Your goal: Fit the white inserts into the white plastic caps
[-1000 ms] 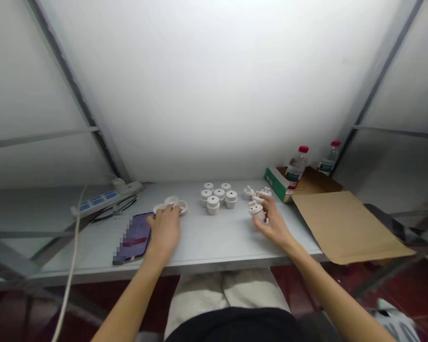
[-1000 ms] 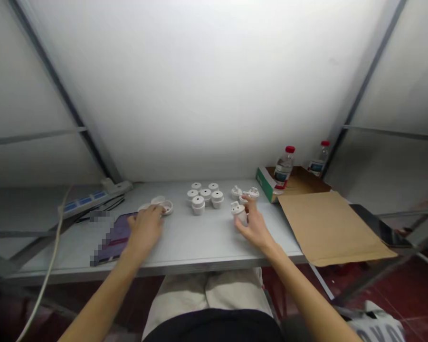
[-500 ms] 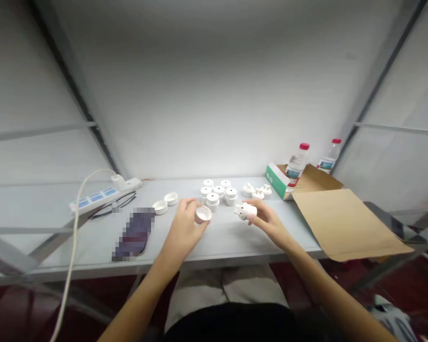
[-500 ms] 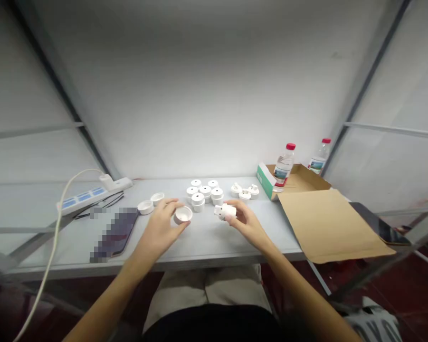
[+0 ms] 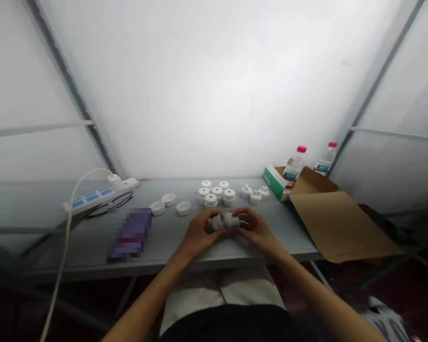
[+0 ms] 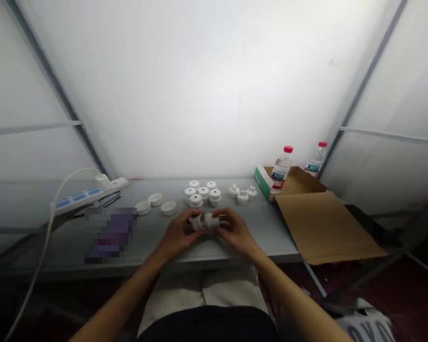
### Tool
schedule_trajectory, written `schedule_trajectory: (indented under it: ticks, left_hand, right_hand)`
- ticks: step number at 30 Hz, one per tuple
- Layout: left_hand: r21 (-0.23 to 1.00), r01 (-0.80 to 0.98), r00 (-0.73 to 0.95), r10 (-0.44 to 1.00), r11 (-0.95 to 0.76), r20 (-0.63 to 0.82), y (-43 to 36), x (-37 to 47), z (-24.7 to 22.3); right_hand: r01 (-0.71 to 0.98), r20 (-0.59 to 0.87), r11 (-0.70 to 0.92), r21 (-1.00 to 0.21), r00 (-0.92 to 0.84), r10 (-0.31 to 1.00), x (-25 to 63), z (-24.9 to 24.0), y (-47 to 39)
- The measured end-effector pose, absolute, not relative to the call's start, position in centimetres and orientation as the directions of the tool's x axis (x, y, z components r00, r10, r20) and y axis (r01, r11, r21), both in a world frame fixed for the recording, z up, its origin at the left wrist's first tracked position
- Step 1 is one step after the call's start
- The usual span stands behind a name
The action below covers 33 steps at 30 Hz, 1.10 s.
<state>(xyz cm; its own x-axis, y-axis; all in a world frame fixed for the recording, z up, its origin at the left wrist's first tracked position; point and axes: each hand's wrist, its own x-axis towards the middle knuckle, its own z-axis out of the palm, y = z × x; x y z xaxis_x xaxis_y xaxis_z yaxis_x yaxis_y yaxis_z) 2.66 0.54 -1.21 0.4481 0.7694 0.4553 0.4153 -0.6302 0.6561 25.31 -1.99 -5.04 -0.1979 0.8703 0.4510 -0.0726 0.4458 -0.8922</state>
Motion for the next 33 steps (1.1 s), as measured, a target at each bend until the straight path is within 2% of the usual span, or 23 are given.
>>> schedule_trajectory:
  ticks: [5,13,22,29,33]
  left_hand:
    - [0.665,0.288,0.537,0.691,-0.689,0.484,-0.13,2.78,-0.87]
    - [0.635,0.262,0.544,0.654,-0.727,0.525,-0.44,2.67,-0.92]
    - [0.743,0.217,0.489,0.729,-0.634,0.479,-0.04,2.88,-1.39]
    - [0.694,0.226,0.504,0.692,-0.683,0.516,-0.37,2.70,-1.19]
    - [0.633,0.231,0.514,0.645,-0.739,0.565,-0.45,2.68,-1.10]
  right_hand:
    - [-0.066,0.415,0.411,-0.909,-0.227,0.881,25.22,-4.84,-2.31]
    - [-0.001,0.360,0.369,-0.929,-0.230,0.904,25.49,-4.78,-2.50]
    - [-0.065,0.529,0.526,-0.848,-0.172,0.831,25.24,-5.01,-2.49]
    - [0.029,0.474,0.484,-0.874,-0.161,0.866,25.41,-4.98,-2.85]
    - [-0.009,0.464,0.471,-0.882,-0.188,0.866,25.42,-4.93,-2.78]
